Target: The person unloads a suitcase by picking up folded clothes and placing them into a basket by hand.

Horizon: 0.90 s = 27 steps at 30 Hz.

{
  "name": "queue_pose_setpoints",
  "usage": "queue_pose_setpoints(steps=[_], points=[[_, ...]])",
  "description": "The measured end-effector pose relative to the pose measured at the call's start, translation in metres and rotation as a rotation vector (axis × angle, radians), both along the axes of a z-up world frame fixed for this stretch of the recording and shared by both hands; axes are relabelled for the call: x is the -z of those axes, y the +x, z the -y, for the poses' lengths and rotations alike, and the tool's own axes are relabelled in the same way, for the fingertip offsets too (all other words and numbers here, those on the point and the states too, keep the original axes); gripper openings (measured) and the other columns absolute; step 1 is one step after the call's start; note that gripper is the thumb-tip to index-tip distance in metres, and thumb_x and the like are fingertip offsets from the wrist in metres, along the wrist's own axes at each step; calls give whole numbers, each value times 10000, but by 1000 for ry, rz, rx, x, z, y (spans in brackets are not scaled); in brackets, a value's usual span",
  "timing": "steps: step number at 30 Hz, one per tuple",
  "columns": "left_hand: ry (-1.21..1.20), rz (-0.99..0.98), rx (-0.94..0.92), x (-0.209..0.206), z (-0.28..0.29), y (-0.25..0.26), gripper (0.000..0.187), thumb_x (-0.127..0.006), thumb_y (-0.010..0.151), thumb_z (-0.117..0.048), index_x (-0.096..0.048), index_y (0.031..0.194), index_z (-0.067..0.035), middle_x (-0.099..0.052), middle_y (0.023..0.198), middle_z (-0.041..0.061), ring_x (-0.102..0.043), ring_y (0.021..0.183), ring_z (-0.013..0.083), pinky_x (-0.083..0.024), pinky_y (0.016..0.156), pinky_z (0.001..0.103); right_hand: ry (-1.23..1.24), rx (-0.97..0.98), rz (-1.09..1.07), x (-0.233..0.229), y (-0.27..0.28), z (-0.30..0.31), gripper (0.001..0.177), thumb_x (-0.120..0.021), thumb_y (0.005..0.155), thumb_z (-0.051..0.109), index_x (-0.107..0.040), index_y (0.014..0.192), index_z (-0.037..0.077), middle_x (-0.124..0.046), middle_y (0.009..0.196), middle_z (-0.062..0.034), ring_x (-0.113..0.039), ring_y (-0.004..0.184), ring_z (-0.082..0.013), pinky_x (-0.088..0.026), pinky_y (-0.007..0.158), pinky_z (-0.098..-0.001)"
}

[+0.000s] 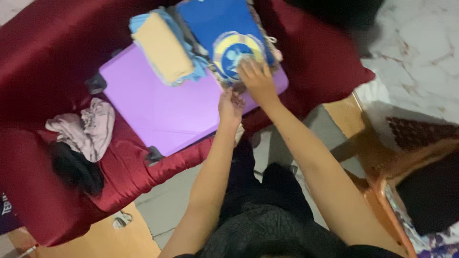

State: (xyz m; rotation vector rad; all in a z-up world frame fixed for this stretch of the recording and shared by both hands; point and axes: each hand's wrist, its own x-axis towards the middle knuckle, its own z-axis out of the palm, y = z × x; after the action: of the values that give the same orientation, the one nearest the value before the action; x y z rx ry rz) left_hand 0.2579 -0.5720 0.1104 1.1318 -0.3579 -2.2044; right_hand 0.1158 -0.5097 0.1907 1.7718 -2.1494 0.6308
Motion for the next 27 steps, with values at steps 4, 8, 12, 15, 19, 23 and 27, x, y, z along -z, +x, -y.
queue_pose_setpoints(steps=[4, 8, 12, 15, 19, 23, 27], points=[[63, -94, 131, 29, 35, 33, 137, -626, 1084, -221, -555, 1077, -105, -611, 852, 40, -606, 756, 197, -529, 677, 373, 166, 10, -103, 5, -16, 33, 435, -589, 834, 98, -678, 1258, 137, -675, 1344, -65, -590, 1277, -268, -408, 1071, -559], [89, -75, 199, 28, 46, 29, 236, -588, 1014, -224, -608, 1222, -113, -652, 982, 64, -630, 877, 226, -543, 774, 423, 91, -67, 197, -19, -33, 46, 351, -577, 928, 121, -647, 1271, 90, -704, 1284, -136, -671, 1230, -327, -500, 1063, -492], [229, -191, 238, -16, 63, -27, 426, -517, 987, -386, -553, 1293, -92, -614, 1308, 155, -580, 1202, 335, -468, 1048, 504, 230, 78, 359, -86, -43, 48, 376, -604, 879, 128, -661, 1246, 70, -734, 1099, -173, -712, 928, -382, -558, 772, -511], [337, -371, 136, -60, 83, -77, 511, -483, 974, -480, -513, 1313, -99, -563, 1365, 186, -535, 1257, 365, -423, 1066, 534, 201, 58, 314, -122, -24, 30, 346, -626, 870, 156, -681, 1208, 109, -739, 1068, -155, -713, 899, -374, -566, 732, -509], [285, -442, 335, -110, 75, -95, 548, -477, 969, -505, -508, 1332, -95, -570, 1360, 178, -544, 1247, 357, -433, 1054, 525, 318, 64, 340, -139, 33, -22, 220, -632, 942, 161, -664, 1152, 108, -728, 1131, -116, -720, 1000, -324, -566, 850, -480], [300, -425, 633, -127, 2, -82, 585, -472, 964, -529, -502, 1350, -91, -577, 1355, 170, -554, 1237, 349, -442, 1042, 517, 4, -45, 399, -152, 39, -108, 631, -762, 680, 451, -672, 1175, 71, -700, 1164, -162, -651, 1111, -358, -405, 968, -563], [344, -371, 886, -119, -92, -101, 622, -466, 960, -553, -497, 1369, -87, -585, 1350, 163, -563, 1228, 341, -452, 1029, 508, -358, 312, 601, -119, 41, -223, 342, -744, 944, 283, -624, 1224, 124, -674, 1278, -109, -634, 1270, -327, -413, 1166, -424]])
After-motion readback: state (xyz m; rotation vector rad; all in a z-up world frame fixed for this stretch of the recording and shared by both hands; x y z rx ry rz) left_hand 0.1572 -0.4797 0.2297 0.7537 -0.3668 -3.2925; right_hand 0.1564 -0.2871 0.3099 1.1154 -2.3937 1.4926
